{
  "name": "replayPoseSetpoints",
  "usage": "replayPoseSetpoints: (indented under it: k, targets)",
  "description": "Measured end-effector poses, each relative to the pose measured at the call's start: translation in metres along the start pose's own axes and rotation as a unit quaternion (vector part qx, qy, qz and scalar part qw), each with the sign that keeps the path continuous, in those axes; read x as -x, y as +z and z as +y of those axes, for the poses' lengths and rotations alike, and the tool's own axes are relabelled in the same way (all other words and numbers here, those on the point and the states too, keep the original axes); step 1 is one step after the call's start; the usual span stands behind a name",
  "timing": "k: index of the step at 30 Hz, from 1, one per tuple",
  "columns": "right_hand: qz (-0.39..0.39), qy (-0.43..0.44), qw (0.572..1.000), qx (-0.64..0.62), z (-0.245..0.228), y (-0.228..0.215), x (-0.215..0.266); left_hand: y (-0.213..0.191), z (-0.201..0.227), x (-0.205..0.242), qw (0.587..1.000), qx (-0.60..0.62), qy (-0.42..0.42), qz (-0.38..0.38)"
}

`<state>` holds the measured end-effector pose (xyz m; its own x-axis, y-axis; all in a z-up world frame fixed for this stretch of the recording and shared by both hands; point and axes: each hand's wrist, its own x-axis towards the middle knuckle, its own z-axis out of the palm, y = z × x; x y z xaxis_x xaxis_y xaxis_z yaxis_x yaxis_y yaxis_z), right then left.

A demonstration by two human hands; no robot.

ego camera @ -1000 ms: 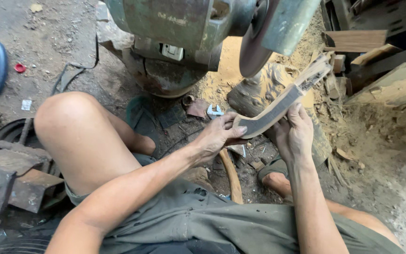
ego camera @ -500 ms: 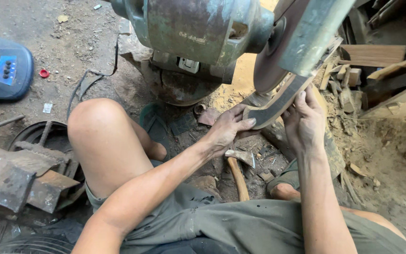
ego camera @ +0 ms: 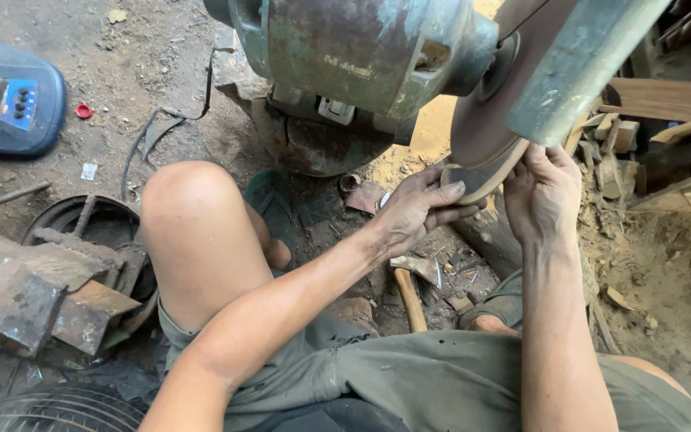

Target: The person sits on the ground and uses a bench grinder to smooth and shape a curved piece of wood. They hold the wood with both hands, repeatedly pressing it against the spinning wheel and rotating it to work different edges.

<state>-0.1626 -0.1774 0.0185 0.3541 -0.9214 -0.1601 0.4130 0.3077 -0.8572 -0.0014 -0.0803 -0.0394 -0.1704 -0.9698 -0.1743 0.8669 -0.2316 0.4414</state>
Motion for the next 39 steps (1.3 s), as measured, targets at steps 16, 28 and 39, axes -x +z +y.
replayPoseSetpoints:
  k: [16, 28, 39]
  targets:
    - [-0.011, -0.015, 1.000, -0.008, 0.010, -0.001, -0.011, -0.003, 0.001, -0.003, 0.999, 0.023, 0.005, 0.025]
    - [0.009, -0.048, 0.999, -0.001, 0.014, 0.014, -0.012, -0.006, 0.004, -0.001, 0.999, 0.007, -0.004, 0.052]
    - [0.011, -0.046, 0.999, 0.016, 0.022, 0.014, -0.008, -0.011, 0.005, 0.009, 0.997, -0.013, -0.009, 0.075]
